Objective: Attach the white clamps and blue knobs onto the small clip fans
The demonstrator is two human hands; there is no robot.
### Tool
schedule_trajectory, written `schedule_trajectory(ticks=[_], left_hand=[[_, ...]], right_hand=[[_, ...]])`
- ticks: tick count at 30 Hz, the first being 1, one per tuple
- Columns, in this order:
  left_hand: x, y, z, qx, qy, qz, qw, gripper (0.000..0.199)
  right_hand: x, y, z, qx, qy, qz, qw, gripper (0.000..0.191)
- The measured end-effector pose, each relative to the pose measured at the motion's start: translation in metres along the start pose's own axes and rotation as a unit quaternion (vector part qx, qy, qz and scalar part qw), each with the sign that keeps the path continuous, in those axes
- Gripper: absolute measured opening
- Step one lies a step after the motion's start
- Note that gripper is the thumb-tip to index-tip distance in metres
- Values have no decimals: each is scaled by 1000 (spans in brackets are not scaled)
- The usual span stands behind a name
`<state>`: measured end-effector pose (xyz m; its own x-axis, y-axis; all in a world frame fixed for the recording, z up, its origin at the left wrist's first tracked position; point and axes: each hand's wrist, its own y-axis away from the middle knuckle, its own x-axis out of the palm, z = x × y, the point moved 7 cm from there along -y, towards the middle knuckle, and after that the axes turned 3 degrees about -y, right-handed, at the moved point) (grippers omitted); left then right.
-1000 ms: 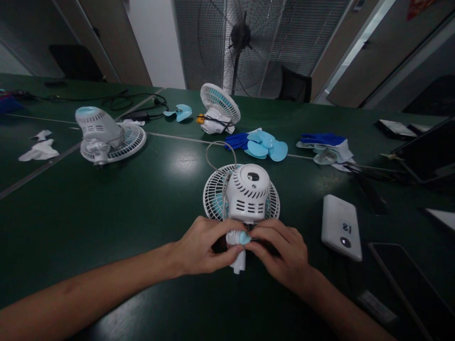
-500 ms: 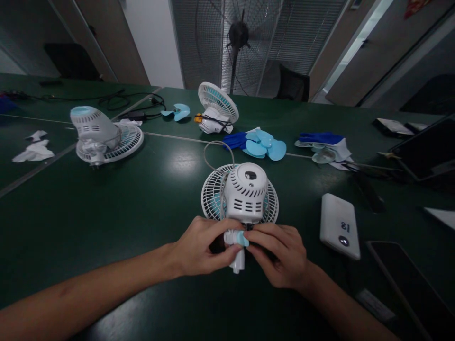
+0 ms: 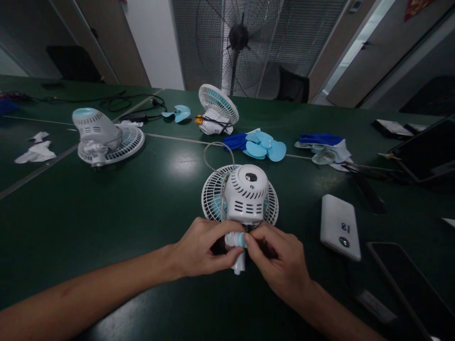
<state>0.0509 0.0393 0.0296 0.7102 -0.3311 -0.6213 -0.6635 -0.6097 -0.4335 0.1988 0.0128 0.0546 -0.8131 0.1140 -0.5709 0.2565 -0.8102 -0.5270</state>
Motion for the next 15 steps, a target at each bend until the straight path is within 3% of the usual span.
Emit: schedule_trajectory(ticks=[3, 6, 9, 15], left_hand=[[0, 0, 1, -1, 11, -3, 1000, 27], [-2, 0, 1, 1, 16, -10, 1000, 29], [-3, 0, 1, 3, 19, -15, 1000, 31], [-3, 1, -1, 8, 4, -16, 1000, 29]], right_hand=[[-2, 4, 1, -63, 18, 14, 998, 2], [-4, 9, -2, -119, 35, 29, 992, 27], [-5, 11, -6, -148, 51, 28, 987, 33], [-3, 6, -5, -142, 57, 7, 988, 9]])
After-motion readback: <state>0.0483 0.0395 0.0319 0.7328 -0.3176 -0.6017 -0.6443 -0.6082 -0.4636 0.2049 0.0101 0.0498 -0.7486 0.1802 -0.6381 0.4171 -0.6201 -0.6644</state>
